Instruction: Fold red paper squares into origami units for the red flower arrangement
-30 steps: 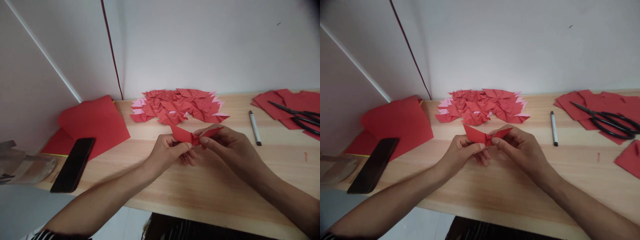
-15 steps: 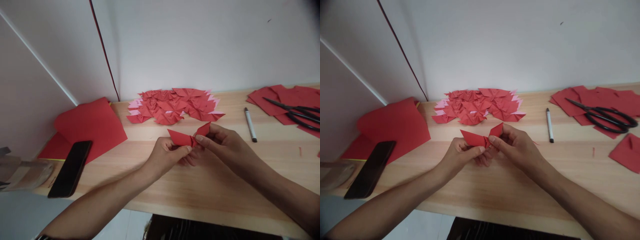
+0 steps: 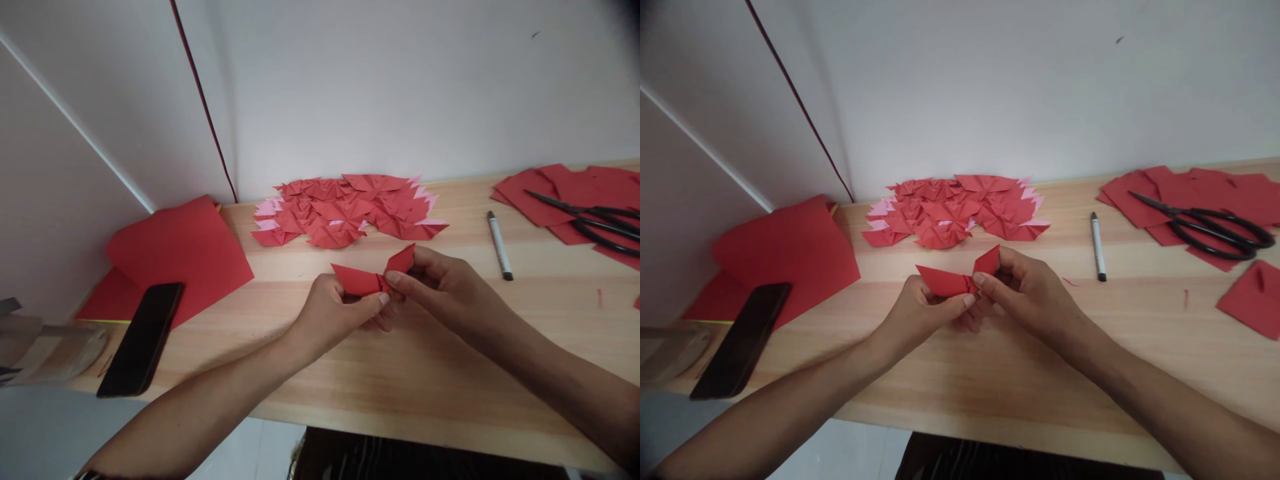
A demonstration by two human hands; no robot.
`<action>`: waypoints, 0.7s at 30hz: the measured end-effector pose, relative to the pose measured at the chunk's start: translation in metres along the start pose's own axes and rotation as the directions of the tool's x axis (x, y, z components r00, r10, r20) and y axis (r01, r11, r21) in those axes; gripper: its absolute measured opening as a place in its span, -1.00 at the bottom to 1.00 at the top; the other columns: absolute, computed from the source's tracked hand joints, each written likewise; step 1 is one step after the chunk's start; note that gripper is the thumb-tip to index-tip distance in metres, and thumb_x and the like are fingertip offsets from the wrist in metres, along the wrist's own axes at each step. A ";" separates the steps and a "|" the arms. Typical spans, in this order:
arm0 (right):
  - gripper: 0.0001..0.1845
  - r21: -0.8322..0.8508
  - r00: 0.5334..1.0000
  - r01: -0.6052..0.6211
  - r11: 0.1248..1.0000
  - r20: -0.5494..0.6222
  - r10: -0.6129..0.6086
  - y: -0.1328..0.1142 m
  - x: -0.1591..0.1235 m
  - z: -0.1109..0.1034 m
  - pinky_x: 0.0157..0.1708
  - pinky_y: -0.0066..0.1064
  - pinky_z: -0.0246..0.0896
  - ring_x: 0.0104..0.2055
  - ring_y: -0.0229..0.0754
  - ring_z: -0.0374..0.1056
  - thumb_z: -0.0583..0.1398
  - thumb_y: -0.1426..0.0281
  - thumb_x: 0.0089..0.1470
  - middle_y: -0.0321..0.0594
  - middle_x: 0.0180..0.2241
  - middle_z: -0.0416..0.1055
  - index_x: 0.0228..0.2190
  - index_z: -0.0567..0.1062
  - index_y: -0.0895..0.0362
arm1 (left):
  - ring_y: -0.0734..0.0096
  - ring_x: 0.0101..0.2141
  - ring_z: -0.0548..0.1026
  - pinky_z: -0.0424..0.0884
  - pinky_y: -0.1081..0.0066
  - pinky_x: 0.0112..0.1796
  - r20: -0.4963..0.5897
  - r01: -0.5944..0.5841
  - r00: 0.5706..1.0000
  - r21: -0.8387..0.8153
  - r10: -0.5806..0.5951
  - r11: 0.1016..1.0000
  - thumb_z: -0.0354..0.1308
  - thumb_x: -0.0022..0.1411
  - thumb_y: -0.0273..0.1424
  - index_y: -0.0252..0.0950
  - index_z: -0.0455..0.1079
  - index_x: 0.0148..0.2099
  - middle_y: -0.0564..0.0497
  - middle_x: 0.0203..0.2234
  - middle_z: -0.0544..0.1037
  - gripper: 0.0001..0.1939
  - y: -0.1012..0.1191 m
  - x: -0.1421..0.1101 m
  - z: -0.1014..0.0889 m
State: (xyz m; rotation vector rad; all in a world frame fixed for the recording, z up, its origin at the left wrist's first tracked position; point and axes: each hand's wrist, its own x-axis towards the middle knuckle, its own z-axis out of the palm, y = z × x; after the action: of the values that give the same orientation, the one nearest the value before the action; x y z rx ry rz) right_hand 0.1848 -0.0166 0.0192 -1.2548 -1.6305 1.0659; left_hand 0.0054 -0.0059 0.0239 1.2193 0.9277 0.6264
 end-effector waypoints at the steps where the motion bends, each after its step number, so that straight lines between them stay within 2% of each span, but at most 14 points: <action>1: -0.77 0.002 1.000 0.000 1.000 0.004 0.000 0.000 0.000 0.000 -0.51 -0.45 0.23 -0.50 -0.28 0.31 0.18 0.26 0.13 -0.31 -0.56 0.38 -0.49 0.38 0.10 | 0.41 -0.51 0.55 0.47 0.49 -0.43 -0.012 -0.009 1.000 0.005 0.009 1.000 0.24 0.12 -0.32 -0.44 0.52 -0.37 -0.09 -0.54 0.58 -0.78 -0.001 0.000 0.001; 9: -0.81 -0.005 1.000 -0.013 1.000 -0.001 0.013 0.002 -0.001 0.003 -0.49 -0.44 0.24 -0.48 -0.27 0.33 0.17 0.30 0.14 -0.31 -0.54 0.38 -0.47 0.36 0.10 | 0.45 -0.54 0.53 0.47 0.51 -0.45 -0.036 -0.041 0.999 -0.012 0.041 0.999 0.22 0.14 -0.34 -0.44 0.50 -0.41 -0.06 -0.58 0.55 -0.78 -0.007 0.002 0.003; 14: -0.81 0.060 0.999 -0.043 0.997 -0.010 0.044 0.002 0.000 0.003 -0.50 -0.43 0.23 -0.48 -0.25 0.32 0.21 0.28 0.09 -0.31 -0.53 0.37 -0.46 0.34 0.10 | 0.44 -0.55 0.52 0.47 0.49 -0.45 -0.055 -0.029 0.998 -0.037 0.027 0.999 0.23 0.13 -0.34 -0.43 0.50 -0.43 -0.06 -0.59 0.55 -0.78 -0.008 0.003 0.004; 17: -0.77 0.113 0.997 -0.078 0.990 0.032 0.075 0.002 0.002 0.002 -0.48 -0.42 0.24 -0.48 -0.26 0.32 0.22 0.24 0.09 -0.32 -0.53 0.36 -0.46 0.35 0.10 | 0.46 -0.57 0.51 0.47 0.48 -0.46 -0.081 -0.021 0.997 -0.040 0.017 0.999 0.22 0.12 -0.35 -0.43 0.49 -0.45 -0.06 -0.60 0.55 -0.78 -0.009 0.003 0.004; 21: -0.72 0.087 0.991 -0.073 0.993 0.121 0.063 0.004 0.004 0.001 -0.55 -0.46 0.13 -0.55 -0.31 0.22 0.17 0.21 0.15 -0.36 -0.58 0.30 -0.50 0.39 0.11 | 0.47 -0.59 0.49 0.46 0.49 -0.47 -0.128 -0.009 0.992 -0.032 0.005 0.999 0.22 0.11 -0.37 -0.44 0.48 -0.49 -0.06 -0.62 0.53 -0.77 -0.009 0.003 0.005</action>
State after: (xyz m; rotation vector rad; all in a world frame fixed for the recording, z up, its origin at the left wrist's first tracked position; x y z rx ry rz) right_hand 0.1841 -0.0127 0.0150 -1.2145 -1.6167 1.2639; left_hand 0.0109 -0.0083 0.0145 1.1637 1.0169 0.7294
